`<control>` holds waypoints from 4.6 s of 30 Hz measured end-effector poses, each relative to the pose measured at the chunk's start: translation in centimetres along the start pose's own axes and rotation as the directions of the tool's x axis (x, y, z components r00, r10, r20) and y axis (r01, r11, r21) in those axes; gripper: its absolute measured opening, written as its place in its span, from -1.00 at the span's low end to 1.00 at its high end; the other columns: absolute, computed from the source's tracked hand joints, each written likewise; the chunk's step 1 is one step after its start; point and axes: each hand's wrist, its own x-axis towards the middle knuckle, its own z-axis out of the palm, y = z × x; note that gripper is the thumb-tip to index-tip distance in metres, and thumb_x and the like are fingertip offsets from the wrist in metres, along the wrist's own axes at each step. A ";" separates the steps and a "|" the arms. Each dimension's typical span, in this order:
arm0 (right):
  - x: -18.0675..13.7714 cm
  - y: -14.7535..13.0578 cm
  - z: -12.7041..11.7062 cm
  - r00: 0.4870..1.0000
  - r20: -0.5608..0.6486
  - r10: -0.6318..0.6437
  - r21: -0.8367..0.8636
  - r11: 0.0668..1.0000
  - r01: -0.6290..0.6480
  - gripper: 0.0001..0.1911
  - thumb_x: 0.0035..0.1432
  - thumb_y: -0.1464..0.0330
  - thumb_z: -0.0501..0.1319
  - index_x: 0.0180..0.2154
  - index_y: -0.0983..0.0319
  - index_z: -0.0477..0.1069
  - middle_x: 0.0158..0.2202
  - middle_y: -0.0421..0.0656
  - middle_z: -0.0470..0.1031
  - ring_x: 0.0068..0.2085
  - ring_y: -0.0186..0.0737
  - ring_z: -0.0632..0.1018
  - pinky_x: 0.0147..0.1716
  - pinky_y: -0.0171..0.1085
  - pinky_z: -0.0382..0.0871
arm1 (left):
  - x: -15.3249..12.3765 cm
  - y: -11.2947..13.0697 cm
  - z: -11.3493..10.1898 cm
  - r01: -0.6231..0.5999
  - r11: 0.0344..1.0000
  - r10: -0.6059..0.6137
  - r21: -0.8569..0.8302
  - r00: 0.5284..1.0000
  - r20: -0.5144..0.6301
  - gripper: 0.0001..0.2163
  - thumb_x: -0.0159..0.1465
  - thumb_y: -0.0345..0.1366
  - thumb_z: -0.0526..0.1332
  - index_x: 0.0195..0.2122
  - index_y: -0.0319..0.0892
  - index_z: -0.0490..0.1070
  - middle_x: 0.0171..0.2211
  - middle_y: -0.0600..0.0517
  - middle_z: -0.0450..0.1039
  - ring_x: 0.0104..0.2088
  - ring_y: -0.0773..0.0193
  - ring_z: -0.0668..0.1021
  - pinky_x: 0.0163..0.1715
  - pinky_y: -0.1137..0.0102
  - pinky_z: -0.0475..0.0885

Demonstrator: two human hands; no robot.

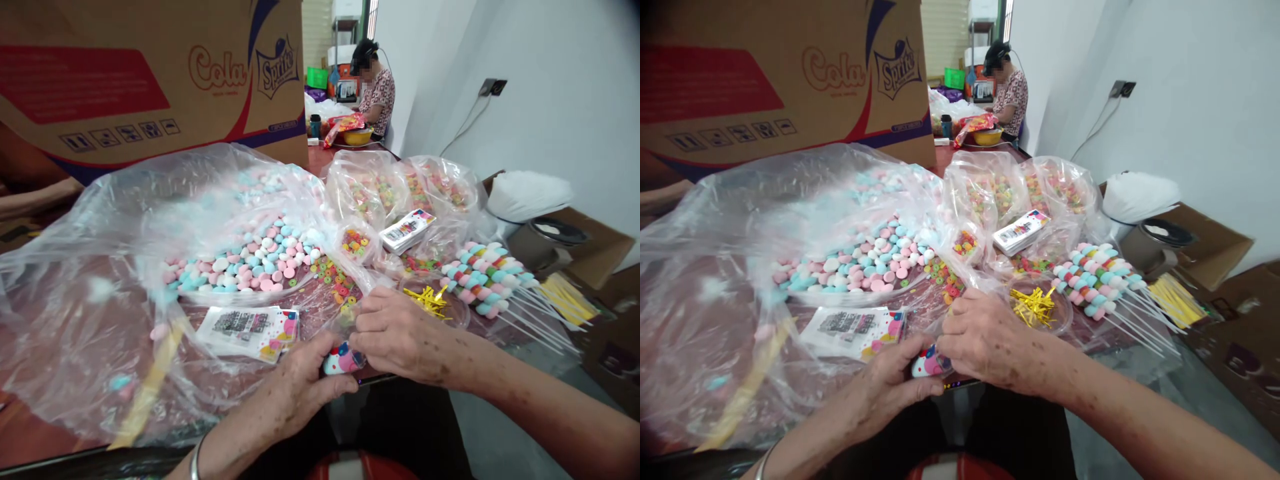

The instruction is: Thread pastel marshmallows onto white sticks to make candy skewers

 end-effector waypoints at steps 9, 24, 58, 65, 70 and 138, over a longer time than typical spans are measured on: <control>1.2 0.4 0.2 0.953 -0.138 0.268 0.122 0.960 -0.252 -0.64 0.31 0.35 0.10 0.10 0.34 0.27 -0.02 0.04 0.45 0.01 -0.12 0.44 -0.01 -0.14 0.35 | 0.4 1.2 0.8 0.296 0.706 -0.337 -0.643 0.939 0.062 -0.64 0.32 0.01 0.10 -0.39 -0.21 0.39 -0.63 0.05 0.44 -0.74 0.45 0.33 -0.77 0.59 0.13; 2.3 -1.6 2.7 0.708 -0.063 0.704 0.720 0.523 -0.457 -0.30 0.09 0.19 0.31 0.20 0.20 0.14 0.03 -0.06 0.42 -0.08 -0.17 0.50 -0.09 -0.20 0.42 | 2.1 2.0 1.4 0.153 0.667 -0.495 -0.729 0.823 -0.279 -0.62 0.22 0.13 0.17 -0.40 -0.12 0.36 -0.83 0.23 0.20 -0.90 0.37 0.26 -0.95 0.56 0.12; 0.2 -1.3 4.1 0.872 -0.160 0.462 0.584 0.757 -0.294 -0.74 0.36 0.30 0.07 -0.33 0.25 0.43 -0.41 -0.20 0.47 -0.36 -0.34 0.47 -0.32 -0.36 0.35 | 0.4 0.2 -0.3 0.365 0.422 -0.193 -0.830 0.931 0.311 -0.77 0.25 -0.19 0.23 -0.41 -0.28 0.44 -0.59 0.01 0.42 -0.71 0.44 0.40 -0.81 0.62 0.20; -0.7 -2.9 3.6 0.937 -0.288 0.199 -0.155 0.956 -0.251 -0.67 0.37 0.40 -0.02 0.08 0.30 0.35 -0.04 0.01 0.49 -0.01 -0.06 0.40 0.05 -0.01 0.24 | 0.8 0.7 -0.1 0.339 0.579 -0.259 -0.741 0.939 0.227 -0.72 0.23 -0.17 0.19 -0.53 -0.26 0.41 -0.65 0.03 0.41 -0.74 0.43 0.38 -0.81 0.61 0.17; -0.9 -2.8 2.7 0.990 -0.139 0.009 -0.239 0.970 -0.042 -0.72 0.34 0.49 -0.04 -0.15 0.36 0.43 -0.33 -0.10 0.46 -0.21 -0.14 0.38 0.16 0.03 0.12 | 0.7 0.7 0.4 0.476 0.597 -0.310 -0.646 0.879 0.362 -0.74 0.20 -0.14 0.17 -0.52 -0.20 0.36 -0.70 0.09 0.34 -0.78 0.43 0.29 -0.82 0.58 0.10; -1.6 -1.9 1.1 0.991 -0.096 -0.096 -0.187 0.979 0.077 -0.81 0.32 0.49 0.06 -0.23 0.30 0.45 -0.07 -0.06 0.48 -0.15 -0.18 0.40 -0.14 -0.14 0.27 | 2.9 1.5 1.6 0.395 0.571 -0.387 -0.719 0.902 0.188 -0.88 0.04 -0.29 0.30 -0.48 -0.19 0.39 -0.68 0.07 0.46 -0.78 0.38 0.41 -0.87 0.60 0.21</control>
